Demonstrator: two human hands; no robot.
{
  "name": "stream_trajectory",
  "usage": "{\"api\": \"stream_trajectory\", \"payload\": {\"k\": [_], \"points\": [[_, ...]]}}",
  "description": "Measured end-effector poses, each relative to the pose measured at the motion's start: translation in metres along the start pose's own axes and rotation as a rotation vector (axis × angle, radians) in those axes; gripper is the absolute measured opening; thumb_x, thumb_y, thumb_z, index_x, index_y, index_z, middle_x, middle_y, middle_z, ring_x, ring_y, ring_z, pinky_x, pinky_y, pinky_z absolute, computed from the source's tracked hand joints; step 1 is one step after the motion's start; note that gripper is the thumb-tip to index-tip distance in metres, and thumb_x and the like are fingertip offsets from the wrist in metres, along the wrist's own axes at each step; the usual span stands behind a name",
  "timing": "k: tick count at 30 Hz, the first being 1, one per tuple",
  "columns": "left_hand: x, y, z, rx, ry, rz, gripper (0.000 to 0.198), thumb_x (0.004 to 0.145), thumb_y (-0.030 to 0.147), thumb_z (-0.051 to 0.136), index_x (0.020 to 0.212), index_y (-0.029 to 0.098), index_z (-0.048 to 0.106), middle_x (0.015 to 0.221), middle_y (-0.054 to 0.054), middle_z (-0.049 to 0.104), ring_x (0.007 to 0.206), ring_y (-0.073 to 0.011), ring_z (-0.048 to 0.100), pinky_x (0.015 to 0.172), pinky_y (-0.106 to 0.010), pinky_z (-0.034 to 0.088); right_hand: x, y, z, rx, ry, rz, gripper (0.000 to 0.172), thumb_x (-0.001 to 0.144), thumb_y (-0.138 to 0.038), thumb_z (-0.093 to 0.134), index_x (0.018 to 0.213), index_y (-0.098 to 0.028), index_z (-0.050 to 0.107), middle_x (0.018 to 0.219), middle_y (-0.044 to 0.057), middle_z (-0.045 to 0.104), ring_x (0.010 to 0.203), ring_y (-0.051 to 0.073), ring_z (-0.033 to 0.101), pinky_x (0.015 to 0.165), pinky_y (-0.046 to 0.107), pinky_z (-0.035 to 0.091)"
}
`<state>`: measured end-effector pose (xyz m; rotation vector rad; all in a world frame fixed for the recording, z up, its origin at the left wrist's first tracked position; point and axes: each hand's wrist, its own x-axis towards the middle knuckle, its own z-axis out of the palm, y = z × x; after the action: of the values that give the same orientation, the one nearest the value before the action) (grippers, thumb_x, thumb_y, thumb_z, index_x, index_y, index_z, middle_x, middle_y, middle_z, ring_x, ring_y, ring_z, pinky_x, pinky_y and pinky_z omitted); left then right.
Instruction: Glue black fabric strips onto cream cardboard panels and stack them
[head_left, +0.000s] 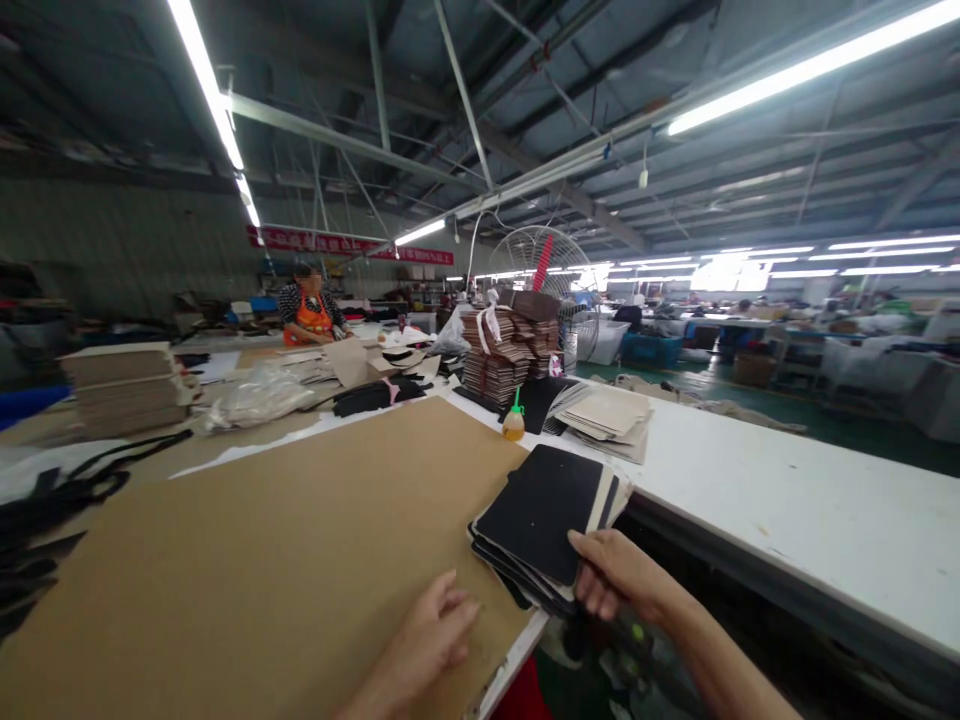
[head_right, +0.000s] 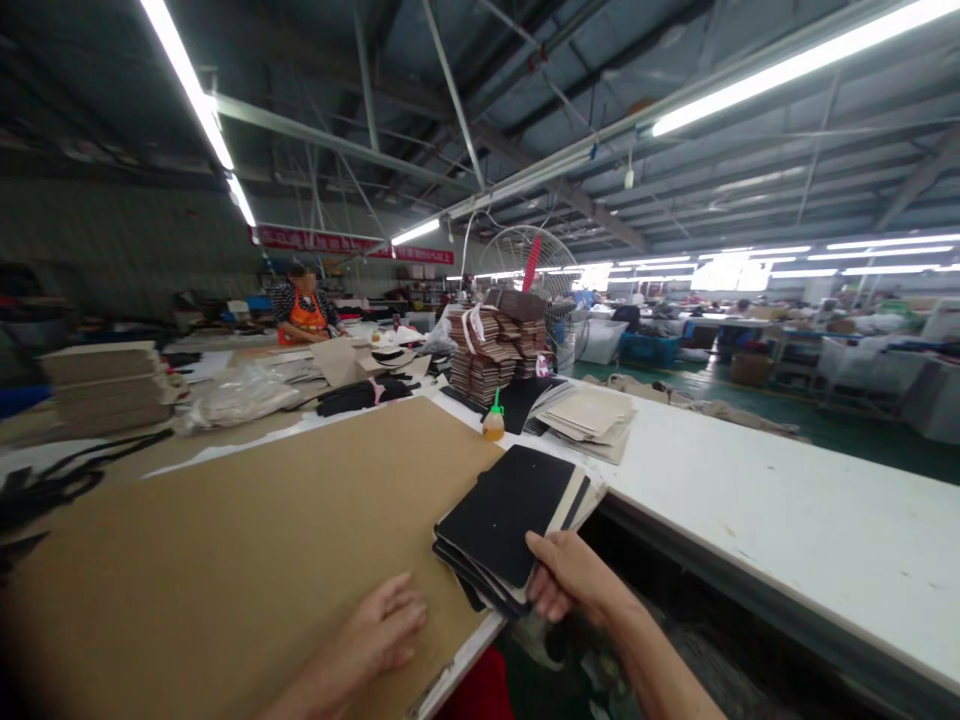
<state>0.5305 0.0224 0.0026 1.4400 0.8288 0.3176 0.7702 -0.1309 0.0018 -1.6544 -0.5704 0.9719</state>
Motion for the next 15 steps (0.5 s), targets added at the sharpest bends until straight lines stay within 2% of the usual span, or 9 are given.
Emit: {"api": "stream_trajectory", "payload": {"k": [2,4,7,9,11,13,15], "points": [[0.008,0.005,0.026,-0.044,0.017,-0.018,0.087,0.071,0.051,0.068,0.142,0.013,0.037,0.141,-0.020,0.049,0.122,-0.0285,0.056,0.082,-0.033,0.054,-0.004,-0.003,-0.018,-0.253,0.001,0.015,0.049,0.091,-0.058,0.049,0.066,-0.016,0.057,0.049,0.005,0.062,0.031,0.011,0.052,0.028,0.016,0.035],[0.014,0.008,0.046,-0.035,0.033,0.029,0.079,0.069,0.044,0.071,0.137,0.013,0.043,0.135,-0.019,0.055,0.113,-0.0293,0.060,0.085,-0.035,0.053,0.000,-0.011,-0.041,-0.439,0.105,-0.050,0.051,0.093,-0.059,0.041,0.070,-0.017,0.057,0.053,0.003,0.063,0.034,0.009,0.050,0.030,0.016,0.032],[0.022,0.012,0.065,-0.056,0.126,0.077,0.072,0.067,0.036,0.073,0.130,0.012,0.049,0.128,-0.019,0.060,0.103,-0.0286,0.065,0.087,-0.037,0.053,0.024,-0.036,-0.073,-0.573,0.297,-0.227,0.044,0.096,-0.052,0.037,0.077,-0.019,0.060,0.070,0.005,0.069,0.053,0.012,0.061,0.041,0.019,0.042],[0.026,0.011,0.070,-0.109,0.165,0.066,0.071,0.067,0.036,0.073,0.131,0.014,0.049,0.132,-0.018,0.057,0.109,-0.0286,0.063,0.088,-0.035,0.053,0.052,-0.056,-0.090,-0.674,0.365,-0.332,0.043,0.097,-0.048,0.033,0.082,-0.019,0.063,0.083,0.007,0.072,0.074,0.017,0.067,0.057,0.023,0.050],[0.030,0.007,0.069,-0.149,0.184,0.015,0.076,0.064,0.036,0.074,0.132,0.015,0.047,0.138,-0.018,0.054,0.114,-0.0301,0.061,0.088,-0.035,0.054,0.085,-0.072,-0.101,-0.749,0.379,-0.387,0.041,0.097,-0.047,0.036,0.086,-0.020,0.065,0.091,0.008,0.072,0.090,0.022,0.067,0.076,0.029,0.050],[0.036,-0.003,0.063,-0.173,0.190,-0.043,0.083,0.060,0.036,0.078,0.133,0.014,0.047,0.140,-0.019,0.051,0.118,-0.0322,0.059,0.091,-0.037,0.054,0.118,-0.081,-0.108,-0.786,0.340,-0.381,0.038,0.095,-0.048,0.044,0.084,-0.020,0.067,0.090,0.009,0.072,0.096,0.026,0.065,0.087,0.035,0.046],[0.047,-0.022,0.055,-0.183,0.186,-0.090,0.086,0.055,0.037,0.082,0.132,0.015,0.050,0.139,-0.020,0.053,0.121,-0.0347,0.057,0.097,-0.041,0.052,0.145,-0.079,-0.111,-0.809,0.243,-0.367,0.037,0.091,-0.051,0.052,0.081,-0.020,0.069,0.089,0.010,0.073,0.094,0.027,0.066,0.091,0.036,0.043]]}}
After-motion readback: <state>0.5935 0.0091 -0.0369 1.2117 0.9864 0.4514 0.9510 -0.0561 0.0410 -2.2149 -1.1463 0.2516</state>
